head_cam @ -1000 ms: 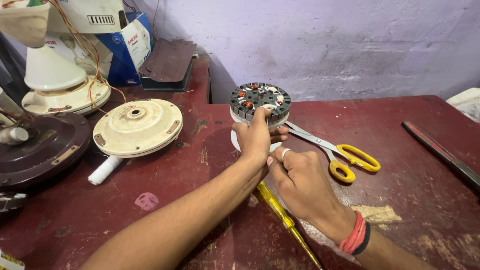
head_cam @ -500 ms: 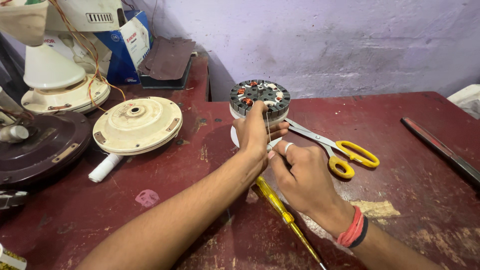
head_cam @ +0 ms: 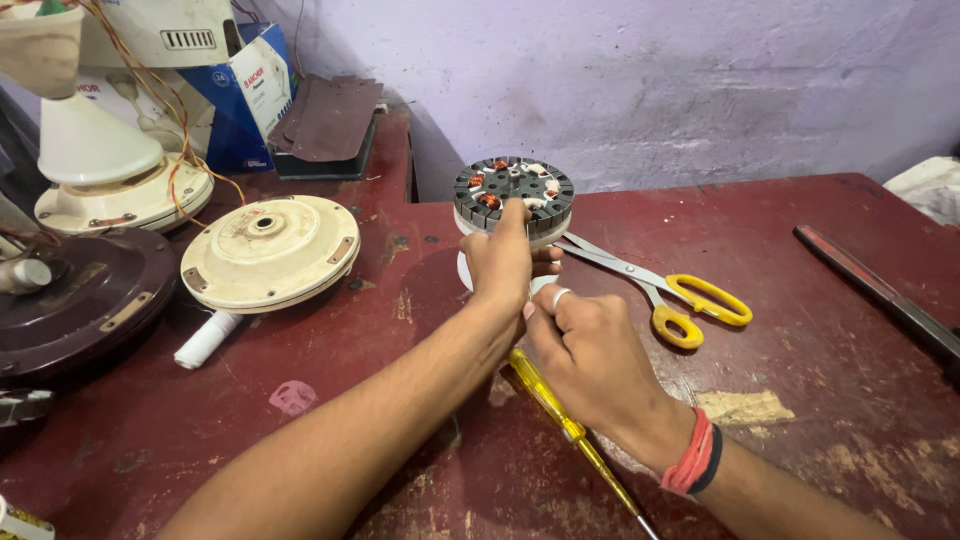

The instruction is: The person works on a disassembled ceiling fan motor, using a screwdriver to adjust internal components and a pair of scissors to cut a white string. They tie the string to the motor assembly and trim the excess.

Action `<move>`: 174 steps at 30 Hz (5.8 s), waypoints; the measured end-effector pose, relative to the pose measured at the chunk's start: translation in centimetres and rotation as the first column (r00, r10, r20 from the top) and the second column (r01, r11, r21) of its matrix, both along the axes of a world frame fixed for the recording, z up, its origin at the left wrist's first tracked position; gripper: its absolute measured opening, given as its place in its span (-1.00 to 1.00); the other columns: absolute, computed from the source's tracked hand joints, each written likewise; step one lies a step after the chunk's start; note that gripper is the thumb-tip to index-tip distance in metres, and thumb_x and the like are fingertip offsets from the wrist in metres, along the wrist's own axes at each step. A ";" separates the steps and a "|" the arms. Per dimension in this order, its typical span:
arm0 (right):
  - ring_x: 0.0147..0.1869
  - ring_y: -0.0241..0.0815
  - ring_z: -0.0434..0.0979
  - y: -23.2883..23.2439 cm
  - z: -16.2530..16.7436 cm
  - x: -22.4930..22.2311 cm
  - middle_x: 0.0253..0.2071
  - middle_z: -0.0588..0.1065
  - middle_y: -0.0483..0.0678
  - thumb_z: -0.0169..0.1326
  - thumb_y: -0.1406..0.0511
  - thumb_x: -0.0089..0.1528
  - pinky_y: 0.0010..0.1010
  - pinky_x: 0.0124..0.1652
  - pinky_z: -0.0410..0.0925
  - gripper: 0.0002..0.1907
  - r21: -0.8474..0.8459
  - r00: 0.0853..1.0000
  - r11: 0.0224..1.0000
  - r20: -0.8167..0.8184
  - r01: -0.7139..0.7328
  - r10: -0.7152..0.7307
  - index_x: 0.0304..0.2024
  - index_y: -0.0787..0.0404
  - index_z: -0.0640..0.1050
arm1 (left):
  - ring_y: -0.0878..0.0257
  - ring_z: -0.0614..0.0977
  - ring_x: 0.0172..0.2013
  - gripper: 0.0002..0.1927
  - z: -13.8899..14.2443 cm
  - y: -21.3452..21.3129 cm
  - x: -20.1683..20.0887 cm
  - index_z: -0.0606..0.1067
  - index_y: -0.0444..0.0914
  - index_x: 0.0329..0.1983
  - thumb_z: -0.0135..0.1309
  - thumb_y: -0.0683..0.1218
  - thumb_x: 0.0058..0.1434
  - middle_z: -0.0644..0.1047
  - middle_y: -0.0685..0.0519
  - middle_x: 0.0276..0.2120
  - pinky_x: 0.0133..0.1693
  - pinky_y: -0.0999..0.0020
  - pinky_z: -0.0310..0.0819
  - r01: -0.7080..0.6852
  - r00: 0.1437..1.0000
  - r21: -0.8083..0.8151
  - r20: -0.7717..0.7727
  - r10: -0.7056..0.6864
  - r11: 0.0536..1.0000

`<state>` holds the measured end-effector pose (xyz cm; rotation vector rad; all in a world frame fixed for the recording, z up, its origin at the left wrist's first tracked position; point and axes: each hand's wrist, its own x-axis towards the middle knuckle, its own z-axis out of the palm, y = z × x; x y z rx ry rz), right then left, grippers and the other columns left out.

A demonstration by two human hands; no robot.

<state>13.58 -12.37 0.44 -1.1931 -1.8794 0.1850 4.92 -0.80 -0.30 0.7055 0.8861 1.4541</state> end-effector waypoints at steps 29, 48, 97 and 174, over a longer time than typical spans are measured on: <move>-0.58 -0.46 0.20 5.2 1.3 7.8 -0.58 0.35 -0.21 0.06 0.32 0.40 -0.60 -0.57 0.08 -0.79 0.048 0.530 0.970 -0.831 -0.239 0.172 -0.14 0.35 0.64 | 0.34 0.63 -0.42 -0.70 5.8 -3.7 -0.1 0.65 -0.32 -0.14 0.06 -0.01 0.35 0.64 0.02 -0.47 -0.32 0.37 0.49 0.581 0.607 0.492 -0.792 0.058 0.648; -0.59 -0.51 0.20 7.5 -6.6 5.5 -0.57 0.37 -0.24 0.15 0.29 0.32 -0.65 -0.60 0.06 -0.81 -0.245 0.567 0.945 -0.820 -0.219 -0.081 -0.25 0.32 0.66 | -0.06 0.60 -0.55 -0.77 -4.1 -3.3 -0.9 0.46 -0.26 -0.18 -0.07 0.00 0.43 0.52 -0.11 -0.61 -0.47 0.07 0.35 0.229 0.581 0.611 -0.711 0.397 0.758; -0.47 -0.58 0.29 7.2 -3.7 7.7 -0.45 0.48 -0.28 0.16 0.37 0.30 -0.68 -0.51 0.15 -0.88 -0.081 0.873 0.983 -0.476 -0.166 0.108 -0.14 0.32 0.62 | 0.37 0.62 -0.49 -0.79 -4.5 -2.9 0.1 0.62 -0.33 -0.09 0.05 -0.14 0.34 0.63 0.04 -0.51 -0.40 0.39 0.51 0.302 0.763 0.575 -0.624 0.168 0.761; -0.43 -0.50 0.45 5.1 -4.2 8.4 -0.43 0.58 -0.14 0.12 0.40 0.28 -0.66 -0.48 0.27 -0.84 -0.221 0.771 0.971 -0.632 -0.091 -0.072 -0.16 0.34 0.68 | 0.48 0.44 -0.56 -0.84 -3.4 -4.2 0.1 0.53 -0.35 -0.26 0.06 -0.13 0.36 0.50 0.14 -0.61 -0.53 0.43 0.31 0.259 0.763 0.484 -0.633 0.131 0.836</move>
